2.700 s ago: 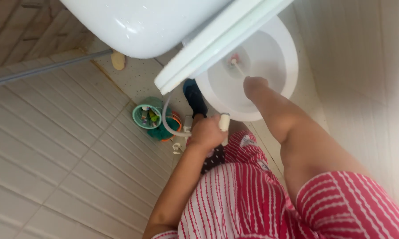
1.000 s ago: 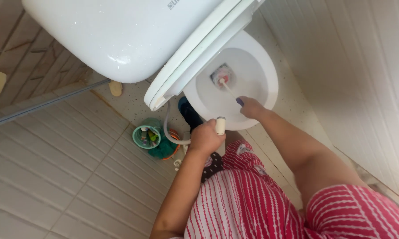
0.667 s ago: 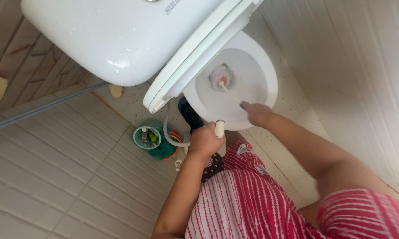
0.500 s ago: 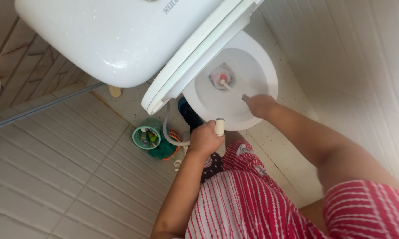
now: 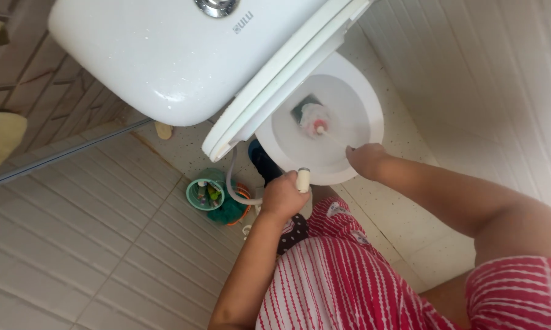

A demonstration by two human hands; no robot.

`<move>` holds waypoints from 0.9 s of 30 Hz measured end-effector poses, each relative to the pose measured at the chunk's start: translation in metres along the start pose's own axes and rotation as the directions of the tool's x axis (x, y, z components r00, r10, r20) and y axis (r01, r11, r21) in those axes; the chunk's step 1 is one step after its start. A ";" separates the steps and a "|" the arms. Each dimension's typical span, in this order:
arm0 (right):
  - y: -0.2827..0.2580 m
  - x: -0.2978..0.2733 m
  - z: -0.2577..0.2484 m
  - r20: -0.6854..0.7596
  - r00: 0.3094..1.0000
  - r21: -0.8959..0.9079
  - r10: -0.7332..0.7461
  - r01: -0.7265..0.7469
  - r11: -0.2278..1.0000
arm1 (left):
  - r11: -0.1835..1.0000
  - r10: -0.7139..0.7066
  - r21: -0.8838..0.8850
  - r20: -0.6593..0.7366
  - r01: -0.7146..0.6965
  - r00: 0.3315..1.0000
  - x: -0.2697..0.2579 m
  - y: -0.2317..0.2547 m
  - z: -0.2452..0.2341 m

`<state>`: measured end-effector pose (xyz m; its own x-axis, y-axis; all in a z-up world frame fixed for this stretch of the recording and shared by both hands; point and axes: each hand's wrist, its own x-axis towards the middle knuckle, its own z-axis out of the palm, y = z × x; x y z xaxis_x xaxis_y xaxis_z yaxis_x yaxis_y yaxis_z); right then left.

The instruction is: Cleaning the toilet bowl and lid using cleaning liquid and a brush.

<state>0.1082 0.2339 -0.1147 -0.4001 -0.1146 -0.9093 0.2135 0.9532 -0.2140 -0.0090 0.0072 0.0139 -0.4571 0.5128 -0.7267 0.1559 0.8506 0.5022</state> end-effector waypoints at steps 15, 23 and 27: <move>0.000 0.078 0.051 -0.117 0.991 0.081 0.060 -0.051 0.995 | 1.000 -0.021 0.014 -0.012 0.022 1.000 -0.006 -0.009 0.005; -0.008 0.010 -0.002 0.129 0.980 -0.250 0.152 -0.116 0.961 | 1.000 -0.030 0.004 -0.001 0.030 1.000 -0.002 -0.009 -0.006; -0.013 0.104 0.028 0.038 0.987 -0.069 0.154 -0.151 0.986 | 1.000 -0.019 -0.004 -0.007 0.019 1.000 -0.001 -0.013 0.003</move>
<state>0.0891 0.2019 -0.2164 -0.3286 0.0231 -0.9442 0.2097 0.9765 -0.0491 -0.0079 -0.0037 0.0066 -0.4663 0.4955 -0.7329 0.1431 0.8598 0.4902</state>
